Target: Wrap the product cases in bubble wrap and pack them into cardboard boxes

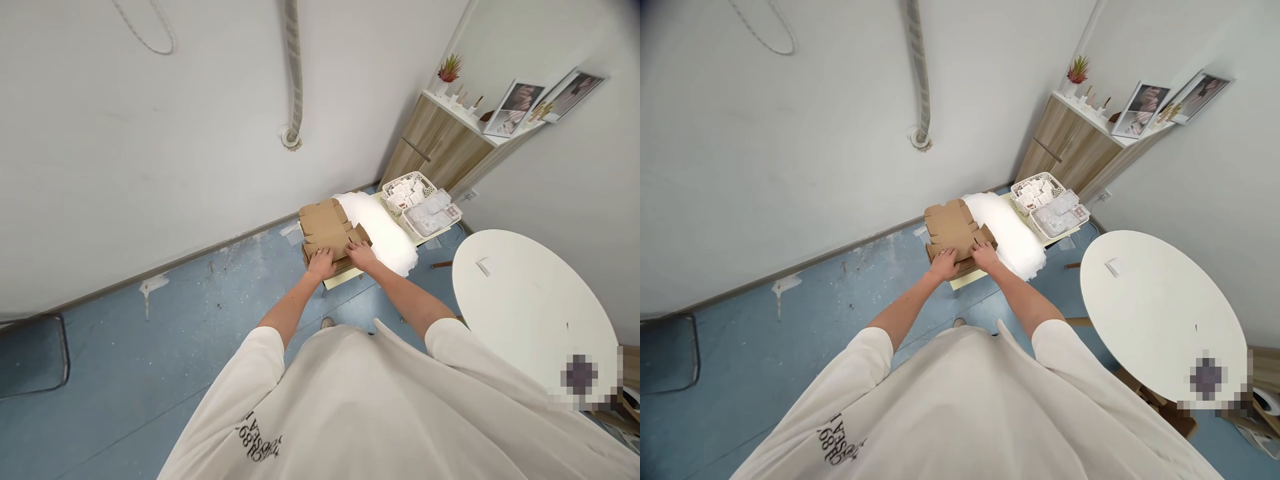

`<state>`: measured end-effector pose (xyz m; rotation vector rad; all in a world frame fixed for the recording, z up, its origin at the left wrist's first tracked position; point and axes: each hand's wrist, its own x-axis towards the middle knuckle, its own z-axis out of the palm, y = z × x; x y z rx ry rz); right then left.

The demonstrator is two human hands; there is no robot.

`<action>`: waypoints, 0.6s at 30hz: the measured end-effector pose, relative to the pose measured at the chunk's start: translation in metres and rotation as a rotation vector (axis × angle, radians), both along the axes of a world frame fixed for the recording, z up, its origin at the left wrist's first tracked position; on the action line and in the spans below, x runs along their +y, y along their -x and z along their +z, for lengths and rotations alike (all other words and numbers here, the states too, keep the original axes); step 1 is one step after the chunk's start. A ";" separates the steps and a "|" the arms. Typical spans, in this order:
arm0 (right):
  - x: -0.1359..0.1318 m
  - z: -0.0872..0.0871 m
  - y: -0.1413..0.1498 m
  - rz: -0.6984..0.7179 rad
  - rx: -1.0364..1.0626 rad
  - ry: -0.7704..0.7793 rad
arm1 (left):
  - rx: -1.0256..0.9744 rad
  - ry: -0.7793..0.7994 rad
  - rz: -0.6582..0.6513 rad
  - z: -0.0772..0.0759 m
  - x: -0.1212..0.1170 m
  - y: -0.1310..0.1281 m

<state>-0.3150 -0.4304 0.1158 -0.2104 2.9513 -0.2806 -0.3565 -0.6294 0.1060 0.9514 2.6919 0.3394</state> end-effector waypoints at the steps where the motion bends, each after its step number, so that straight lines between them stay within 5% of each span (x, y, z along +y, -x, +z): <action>1: 0.001 0.004 0.000 0.017 0.023 0.017 | 0.013 0.011 0.018 0.003 0.000 0.002; 11: 0.016 0.057 0.011 -0.077 0.219 0.050 | 0.232 -0.124 -0.056 0.074 0.015 0.012; 18: 0.055 0.082 -0.010 -0.189 0.331 0.018 | 0.281 -0.233 -0.191 0.108 0.057 0.005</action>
